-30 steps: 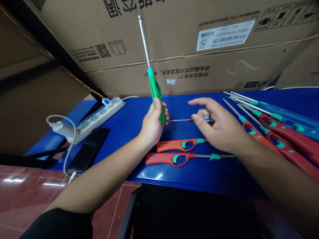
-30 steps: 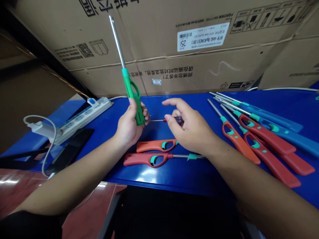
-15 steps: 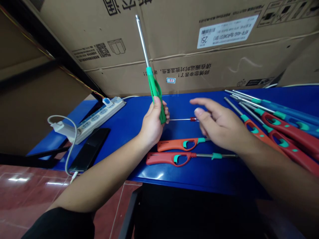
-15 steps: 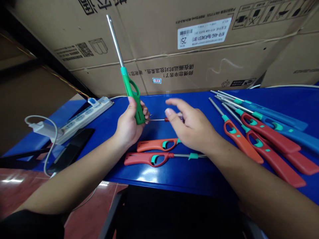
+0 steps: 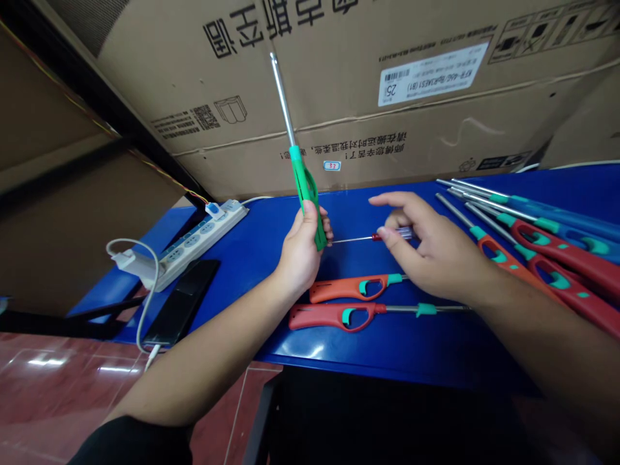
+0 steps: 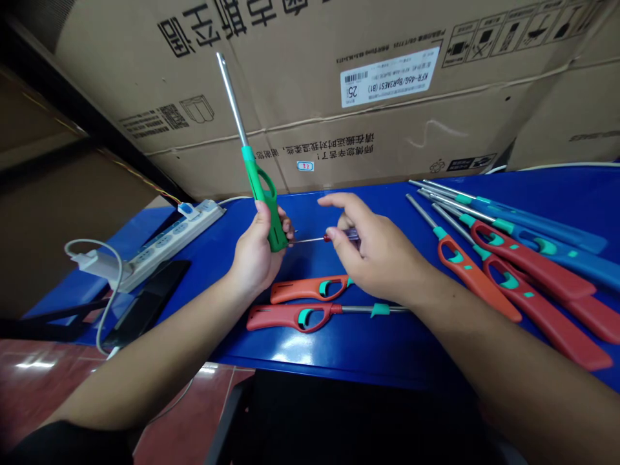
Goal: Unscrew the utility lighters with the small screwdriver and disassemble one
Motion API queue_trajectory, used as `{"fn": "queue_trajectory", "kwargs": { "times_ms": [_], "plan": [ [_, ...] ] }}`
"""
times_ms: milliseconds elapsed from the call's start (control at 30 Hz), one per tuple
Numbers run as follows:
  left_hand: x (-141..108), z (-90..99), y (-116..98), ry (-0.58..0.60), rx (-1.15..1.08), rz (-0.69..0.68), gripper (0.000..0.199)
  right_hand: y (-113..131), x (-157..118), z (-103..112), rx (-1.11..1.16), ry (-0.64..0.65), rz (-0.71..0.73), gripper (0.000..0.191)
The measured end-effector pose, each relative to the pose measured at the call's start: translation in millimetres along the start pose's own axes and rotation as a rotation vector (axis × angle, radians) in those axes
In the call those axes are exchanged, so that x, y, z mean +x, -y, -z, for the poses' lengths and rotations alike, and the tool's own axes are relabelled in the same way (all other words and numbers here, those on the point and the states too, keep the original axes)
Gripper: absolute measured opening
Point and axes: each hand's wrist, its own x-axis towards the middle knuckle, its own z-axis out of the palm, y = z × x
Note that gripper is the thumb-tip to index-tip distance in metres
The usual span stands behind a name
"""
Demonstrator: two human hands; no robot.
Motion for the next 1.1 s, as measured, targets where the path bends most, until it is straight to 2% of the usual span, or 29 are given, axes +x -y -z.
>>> {"fn": "queue_trajectory", "kwargs": {
  "times_ms": [67,100,233,300,333,433,467,567,633,667,767,933,1000,1100],
  "plan": [
    [0.6,0.8,0.7,0.003,0.007,-0.004,0.044,0.2,-0.2,0.0,0.004,-0.009,0.027,0.054],
    [0.8,1.2,0.9,0.004,0.007,-0.004,0.044,0.4,-0.1,0.1,-0.015,-0.004,0.011,0.055],
    [0.6,1.0,1.0,0.019,0.006,-0.011,0.045,1.0,0.7,1.1,-0.120,0.052,-0.114,0.030],
    [0.0,0.4,0.9,0.023,0.012,-0.015,0.045,0.7,0.6,1.2,-0.087,0.042,-0.084,0.025],
    [-0.2,0.1,0.9,0.021,0.014,-0.014,0.044,0.6,0.4,1.0,-0.053,0.025,-0.035,0.025],
    [-0.7,-0.4,1.3,0.007,0.014,-0.009,0.044,0.9,-0.1,0.5,0.016,-0.008,0.069,0.049],
    [-0.7,-0.4,1.6,0.006,0.011,-0.007,0.044,1.0,-0.1,0.6,0.004,-0.008,0.049,0.049],
    [-0.9,-1.1,1.6,0.009,-0.002,-0.005,0.043,0.5,0.7,1.9,-0.088,0.032,-0.064,0.032],
    [-1.0,-2.0,0.8,0.002,-0.020,-0.001,0.043,-1.0,1.0,2.4,-0.091,0.058,-0.041,0.031],
    [-1.1,-2.5,0.3,-0.002,-0.030,0.004,0.043,-1.8,0.8,2.3,-0.070,0.055,0.000,0.033],
    [-1.3,-4.0,-1.5,-0.008,-0.054,0.017,0.044,-2.6,0.2,0.7,-0.025,0.002,0.063,0.054],
    [-2.0,-4.5,-3.8,-0.007,-0.070,0.017,0.041,-1.2,1.3,0.3,-0.045,0.071,-0.073,0.033],
    [-1.9,-4.0,-4.5,0.001,-0.082,0.015,0.040,-3.0,2.0,0.6,-0.006,0.062,-0.022,0.031],
    [-1.6,-3.1,-4.3,0.020,-0.095,-0.006,0.039,-8.4,2.4,-0.3,-0.069,0.042,0.091,0.043]
  ]
}}
